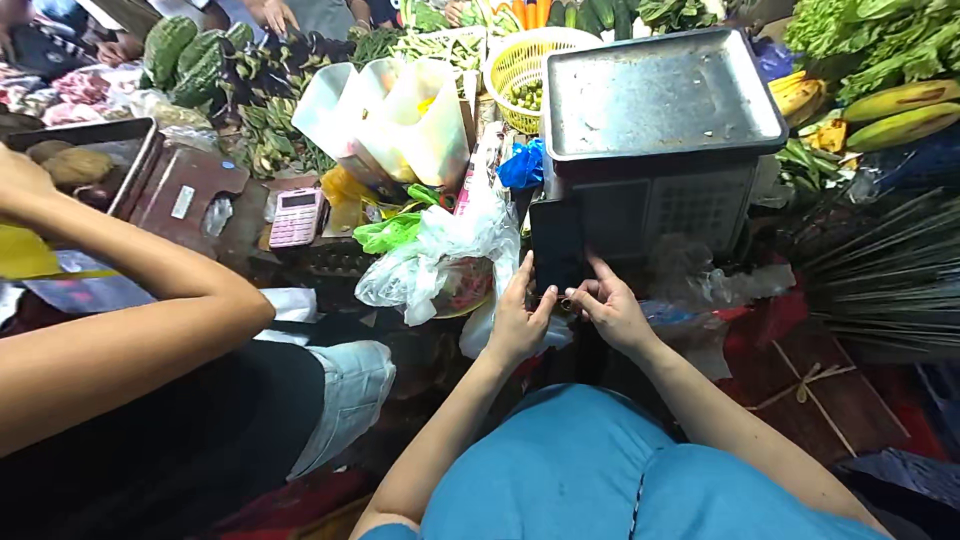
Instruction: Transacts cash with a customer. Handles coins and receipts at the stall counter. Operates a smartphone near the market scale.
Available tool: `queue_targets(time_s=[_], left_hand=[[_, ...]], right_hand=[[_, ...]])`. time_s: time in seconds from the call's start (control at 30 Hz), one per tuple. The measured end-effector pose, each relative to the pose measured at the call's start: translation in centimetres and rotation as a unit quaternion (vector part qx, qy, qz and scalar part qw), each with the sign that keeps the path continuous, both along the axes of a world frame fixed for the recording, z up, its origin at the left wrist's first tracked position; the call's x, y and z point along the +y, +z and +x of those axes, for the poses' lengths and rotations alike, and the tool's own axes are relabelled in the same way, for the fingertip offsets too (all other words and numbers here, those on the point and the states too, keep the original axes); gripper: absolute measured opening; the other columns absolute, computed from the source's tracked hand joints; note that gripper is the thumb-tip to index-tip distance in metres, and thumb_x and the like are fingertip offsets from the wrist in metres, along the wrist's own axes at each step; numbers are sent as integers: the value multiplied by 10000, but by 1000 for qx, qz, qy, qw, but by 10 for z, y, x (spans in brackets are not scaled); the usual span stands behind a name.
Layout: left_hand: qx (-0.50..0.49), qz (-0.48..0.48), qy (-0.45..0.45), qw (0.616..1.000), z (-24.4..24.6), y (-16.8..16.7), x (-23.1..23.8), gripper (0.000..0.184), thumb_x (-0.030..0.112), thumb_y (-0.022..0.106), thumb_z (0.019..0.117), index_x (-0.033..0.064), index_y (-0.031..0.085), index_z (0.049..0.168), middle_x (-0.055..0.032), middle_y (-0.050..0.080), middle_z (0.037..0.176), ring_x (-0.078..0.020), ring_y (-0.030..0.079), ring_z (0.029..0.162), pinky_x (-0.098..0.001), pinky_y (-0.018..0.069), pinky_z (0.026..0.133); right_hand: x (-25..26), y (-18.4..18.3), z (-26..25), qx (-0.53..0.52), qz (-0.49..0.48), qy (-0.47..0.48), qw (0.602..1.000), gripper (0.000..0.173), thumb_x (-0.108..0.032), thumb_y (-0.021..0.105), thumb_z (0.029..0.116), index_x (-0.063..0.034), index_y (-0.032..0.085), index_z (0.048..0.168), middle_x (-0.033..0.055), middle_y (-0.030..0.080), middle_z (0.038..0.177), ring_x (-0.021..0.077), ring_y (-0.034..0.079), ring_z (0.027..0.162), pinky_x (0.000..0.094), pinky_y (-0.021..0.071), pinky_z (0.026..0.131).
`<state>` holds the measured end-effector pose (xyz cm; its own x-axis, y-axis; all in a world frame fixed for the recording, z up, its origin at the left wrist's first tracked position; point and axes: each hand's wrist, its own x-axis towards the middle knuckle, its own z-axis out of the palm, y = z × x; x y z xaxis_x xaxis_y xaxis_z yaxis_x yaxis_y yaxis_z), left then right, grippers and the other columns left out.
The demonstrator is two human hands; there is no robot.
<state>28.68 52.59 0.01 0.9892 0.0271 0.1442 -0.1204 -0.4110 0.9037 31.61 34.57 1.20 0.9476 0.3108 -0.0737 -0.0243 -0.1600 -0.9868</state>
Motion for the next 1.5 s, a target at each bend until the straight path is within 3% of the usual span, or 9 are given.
queue_targets(time_s=[0.17, 0.47, 0.67, 0.97, 1.1, 1.23, 1.37, 1.5], left_hand=[[10, 14, -8, 1000, 0, 1, 2, 630, 249, 586, 1015, -23, 386, 1547, -192, 550, 1474, -199, 566, 1336, -367, 443, 1132], [8, 26, -9, 1000, 2, 0, 2, 622, 233, 571, 1015, 5, 378, 1561, -170, 572, 1457, -188, 574, 1324, -371, 442, 1128], [-8, -2, -18, 1000, 4, -4, 1, 611, 221, 552, 1016, -61, 386, 1532, -206, 520, 1501, -185, 536, 1372, -325, 415, 1161], [-1, -28, -8, 1000, -3, -6, -3, 610, 174, 538, 1019, -68, 348, 1546, -223, 450, 1553, -192, 514, 1393, -317, 426, 1152], [-2, -10, -2, 1000, -4, -6, -4, 601, 188, 532, 1027, -63, 358, 1545, -220, 479, 1532, -192, 512, 1394, -323, 402, 1167], [15, 22, 7, 1000, -4, -3, -4, 596, 186, 537, 1013, -31, 382, 1546, -201, 541, 1482, -197, 557, 1346, -338, 423, 1145], [13, 29, 16, 999, -4, -5, -4, 606, 167, 536, 1003, 17, 374, 1568, -176, 547, 1484, -194, 555, 1345, -358, 422, 1142], [27, 10, 9, 1000, -5, -2, -3, 604, 173, 530, 1020, 32, 355, 1581, -174, 516, 1515, -189, 543, 1356, -352, 422, 1138]], right_hand=[[0, -2, -2, -11, -66, -3, 998, 762, -212, 646, 965, -19, 260, 1593, -47, 580, 701, 29, 552, 594, 204, 500, 617], [1, -3, -1, -21, -78, -6, 997, 797, -200, 651, 948, 5, 233, 1595, -67, 511, 658, 16, 495, 564, 186, 456, 590], [-4, 0, 1, -32, -98, 3, 995, 775, -224, 648, 952, 29, 273, 1581, -45, 571, 715, 37, 527, 596, 221, 490, 621], [-11, 2, -3, -56, -124, 30, 990, 814, -279, 632, 978, 15, 208, 1607, -23, 619, 789, 52, 563, 646, 225, 512, 659], [-15, 5, -1, -26, -93, 42, 994, 764, -249, 634, 986, 47, 252, 1578, 2, 644, 831, 52, 592, 674, 227, 532, 675], [-14, 0, 2, -13, -71, 32, 997, 717, -204, 644, 955, 25, 321, 1553, -37, 580, 719, 43, 555, 604, 222, 512, 626], [-16, -1, 4, -29, -134, 42, 990, 710, -235, 630, 943, -15, 342, 1554, -65, 502, 671, 38, 493, 574, 227, 471, 613], [-20, 5, 5, -76, -223, 51, 971, 667, -292, 593, 978, -41, 382, 1559, -10, 566, 735, 105, 540, 663, 307, 496, 690]])
